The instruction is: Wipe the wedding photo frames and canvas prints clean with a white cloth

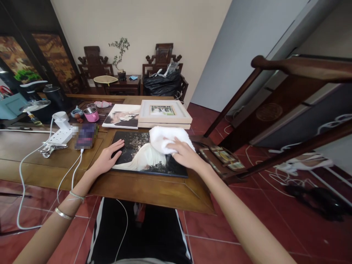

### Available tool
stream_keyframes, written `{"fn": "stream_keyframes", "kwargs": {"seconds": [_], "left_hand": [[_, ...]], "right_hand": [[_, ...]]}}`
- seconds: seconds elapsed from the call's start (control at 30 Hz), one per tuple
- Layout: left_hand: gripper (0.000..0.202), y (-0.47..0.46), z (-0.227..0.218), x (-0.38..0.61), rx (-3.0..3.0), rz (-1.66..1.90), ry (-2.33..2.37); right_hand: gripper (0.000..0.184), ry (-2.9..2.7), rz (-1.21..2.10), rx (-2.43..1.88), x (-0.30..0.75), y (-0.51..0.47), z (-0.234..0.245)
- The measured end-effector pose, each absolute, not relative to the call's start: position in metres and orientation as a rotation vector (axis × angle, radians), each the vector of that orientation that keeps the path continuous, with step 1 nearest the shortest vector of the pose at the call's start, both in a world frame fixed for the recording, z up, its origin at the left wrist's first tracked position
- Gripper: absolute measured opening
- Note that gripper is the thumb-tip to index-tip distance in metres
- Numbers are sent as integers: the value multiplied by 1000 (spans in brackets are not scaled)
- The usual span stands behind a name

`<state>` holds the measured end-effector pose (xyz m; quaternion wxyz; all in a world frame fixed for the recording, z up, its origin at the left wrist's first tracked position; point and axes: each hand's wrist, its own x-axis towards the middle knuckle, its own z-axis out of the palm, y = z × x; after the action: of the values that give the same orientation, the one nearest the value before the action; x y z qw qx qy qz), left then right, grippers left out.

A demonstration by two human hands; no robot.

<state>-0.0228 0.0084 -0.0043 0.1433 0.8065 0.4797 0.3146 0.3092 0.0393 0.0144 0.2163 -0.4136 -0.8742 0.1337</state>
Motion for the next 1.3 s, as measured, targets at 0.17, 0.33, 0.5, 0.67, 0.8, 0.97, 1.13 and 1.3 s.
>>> {"fn": "stream_keyframes", "kwargs": {"seconds": [0.17, 0.33, 0.5, 0.67, 0.8, 0.97, 1.13, 1.3], "left_hand": [[40, 7, -3, -23, 2310, 914, 1388], [41, 7, -3, -21, 2310, 912, 1392], [41, 8, -5, -20, 2324, 915, 1394], [41, 9, -7, -20, 2336, 920, 1395], [41, 9, -7, -21, 2347, 914, 1397], [43, 9, -6, -22, 2342, 908, 1385], [44, 8, -5, -22, 2334, 898, 1387], [42, 8, -5, -21, 2325, 893, 1396]], "right_hand": [[36, -2373, 345, -1225, 302, 65, 13], [33, -2369, 346, -1210, 303, 14, 11], [30, -2475, 399, -1050, 308, -63, 16], [33, -2594, 465, -940, 307, -96, 24], [30, -2567, 428, -1025, 302, -65, 24], [37, -2503, 352, -1115, 290, 17, 19], [41, -2477, 274, -1176, 277, 60, 18], [40, -2518, 230, -1170, 270, 14, 17]]}}
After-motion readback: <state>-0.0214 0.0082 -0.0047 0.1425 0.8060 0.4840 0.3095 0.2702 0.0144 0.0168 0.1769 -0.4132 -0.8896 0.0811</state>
